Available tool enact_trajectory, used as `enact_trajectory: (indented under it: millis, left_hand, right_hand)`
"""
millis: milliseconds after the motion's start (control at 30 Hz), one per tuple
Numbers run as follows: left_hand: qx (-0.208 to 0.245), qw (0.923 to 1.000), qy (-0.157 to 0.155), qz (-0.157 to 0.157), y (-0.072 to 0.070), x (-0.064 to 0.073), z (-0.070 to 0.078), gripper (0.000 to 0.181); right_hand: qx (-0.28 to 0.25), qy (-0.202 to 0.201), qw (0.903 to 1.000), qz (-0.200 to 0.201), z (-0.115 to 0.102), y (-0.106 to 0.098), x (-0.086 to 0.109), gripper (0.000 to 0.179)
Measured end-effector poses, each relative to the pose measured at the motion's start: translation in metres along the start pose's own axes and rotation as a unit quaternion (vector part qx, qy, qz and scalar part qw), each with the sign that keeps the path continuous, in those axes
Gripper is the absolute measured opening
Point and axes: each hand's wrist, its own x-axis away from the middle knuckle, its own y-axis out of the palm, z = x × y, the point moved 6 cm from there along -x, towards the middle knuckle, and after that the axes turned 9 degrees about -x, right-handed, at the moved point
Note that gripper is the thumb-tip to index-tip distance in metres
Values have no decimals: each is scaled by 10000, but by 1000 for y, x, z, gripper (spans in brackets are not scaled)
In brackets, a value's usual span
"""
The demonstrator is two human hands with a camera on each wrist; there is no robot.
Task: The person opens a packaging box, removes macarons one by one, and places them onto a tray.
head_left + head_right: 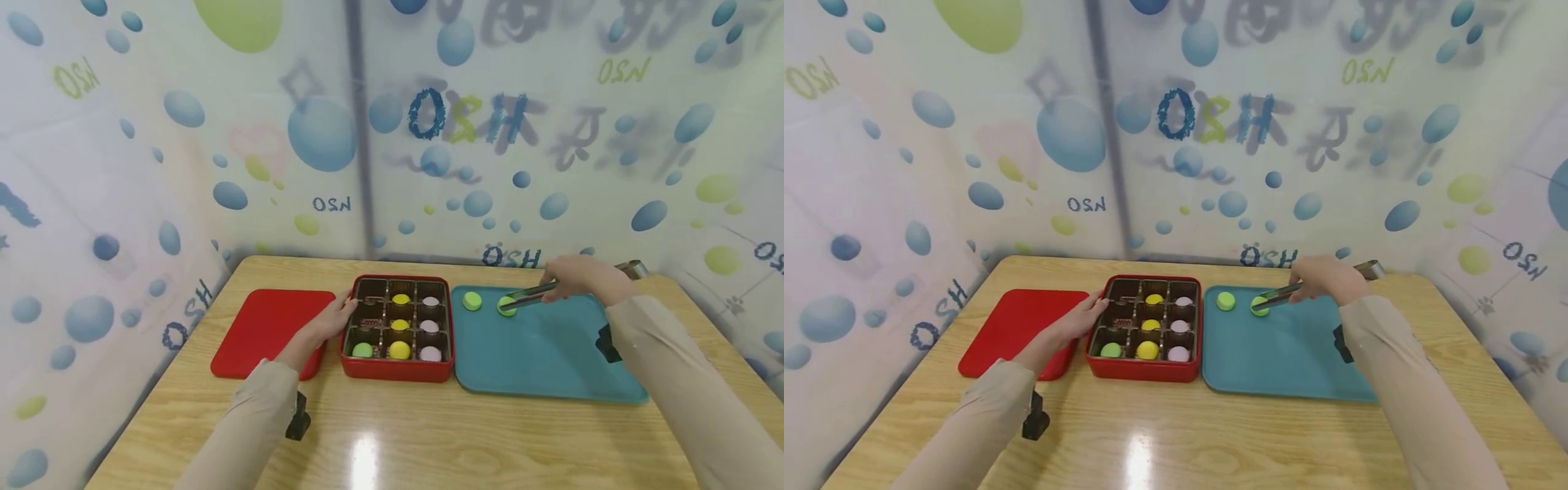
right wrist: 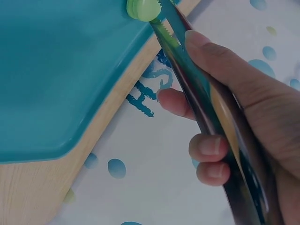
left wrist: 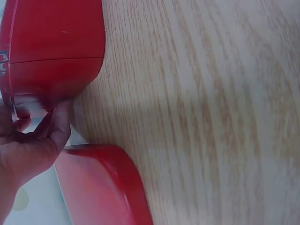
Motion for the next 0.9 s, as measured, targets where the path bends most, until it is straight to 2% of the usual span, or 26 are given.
enact_trajectory:
  millis: [367, 500, 667, 767, 900]
  left_hand:
    - [103, 9999, 6, -45, 0, 0, 1, 54]
    - [49, 10000, -21, -77, -1, 0, 3, 55]
    - [-50, 9999, 9, -98, 0, 0, 4, 54]
    - [-98, 9999, 29, -62, -1, 0, 4, 54]
    - [-151, 9999, 53, -58, -2, -2, 4, 54]
  right_hand:
    - [-88, 125, 9997, -194, -1, 0, 1, 36]
    - [-232, 223, 9991, -265, 4, 2, 1, 48]
    - [-218, 165, 9996, 107, 3, -6, 3, 59]
    - [-115, -44, 9990, 425, -8, -12, 4, 57]
    - [35, -291, 9977, 604, -27, -17, 3, 55]
